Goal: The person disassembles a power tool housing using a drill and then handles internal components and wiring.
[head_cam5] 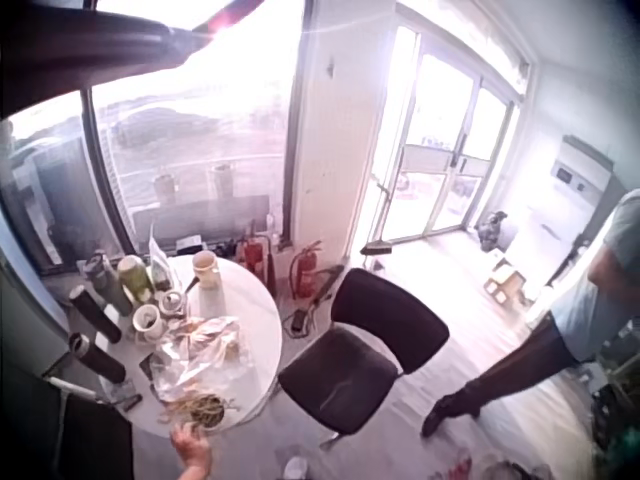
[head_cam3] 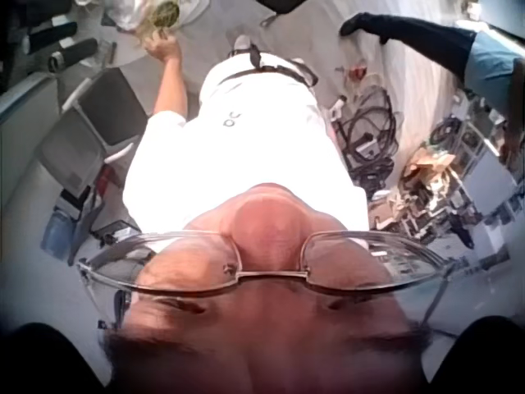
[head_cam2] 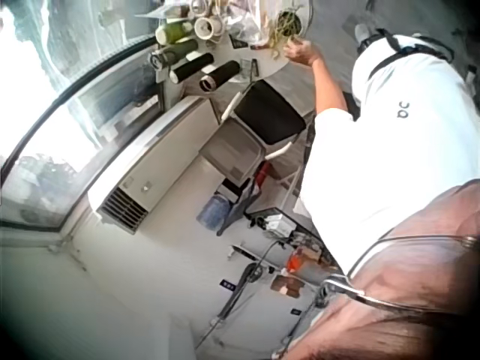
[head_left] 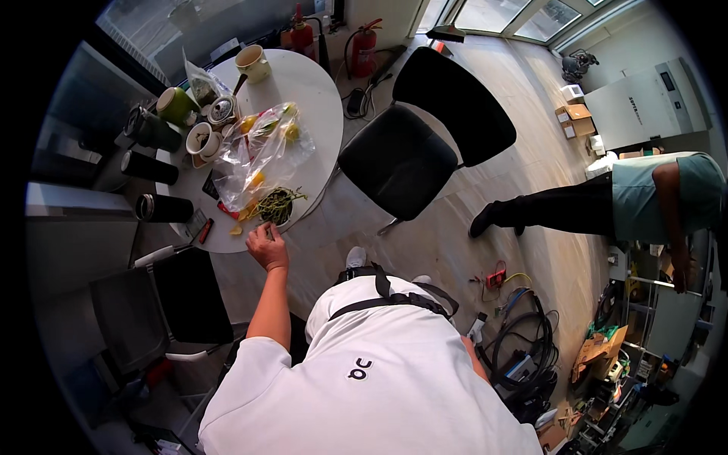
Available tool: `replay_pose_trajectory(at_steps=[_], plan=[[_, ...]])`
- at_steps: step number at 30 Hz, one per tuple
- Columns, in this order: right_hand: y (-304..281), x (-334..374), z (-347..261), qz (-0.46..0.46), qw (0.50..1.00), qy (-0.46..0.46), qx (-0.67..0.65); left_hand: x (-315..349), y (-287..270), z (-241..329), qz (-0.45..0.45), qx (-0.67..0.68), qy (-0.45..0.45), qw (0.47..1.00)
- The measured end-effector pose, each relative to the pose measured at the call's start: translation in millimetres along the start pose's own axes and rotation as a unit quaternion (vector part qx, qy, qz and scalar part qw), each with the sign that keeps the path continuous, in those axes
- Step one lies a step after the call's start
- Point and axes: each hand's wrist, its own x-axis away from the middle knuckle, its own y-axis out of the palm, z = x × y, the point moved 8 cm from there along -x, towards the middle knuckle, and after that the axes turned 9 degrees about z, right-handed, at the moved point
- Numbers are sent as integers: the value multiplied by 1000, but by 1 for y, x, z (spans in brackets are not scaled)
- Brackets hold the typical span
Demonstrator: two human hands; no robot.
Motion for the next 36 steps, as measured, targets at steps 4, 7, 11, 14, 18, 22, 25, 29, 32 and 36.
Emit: replay_pose_trajectory(at_steps=[4,7,11,14,18,22,25,29,32,36], plan=[[-27,32,-121,-23,999,27,-2,-1,-15,-9,20,-13,-20,1000],[-57,65,-176,-4,998,62,-10,0,-3,2,-15,-28,-1,1000],[-58,69,-172,14,997,62,-40,-2,1,12,-40,-17,12,999],[-52,66,-170,12,998,48,-36,-3,1,11,-24,-31,41,998],[-46,65,-162,-3,1000,21,6,-8,11,3,-50,-50,42,997],[-47,70,-156,21,999,16,-39,-13,14,2,-39,-57,41,997],[-48,73,-148,27,998,34,-54,-10,7,7,-15,-29,65,997],[-66,91,-165,31,996,69,-40,-9,10,13,-31,-52,65,996],[-78,105,-162,32,992,115,-45,-10,5,19,-30,-65,71,995],[-75,103,-134,-17,989,144,-39,-14,-9,27,56,-33,57,996]])
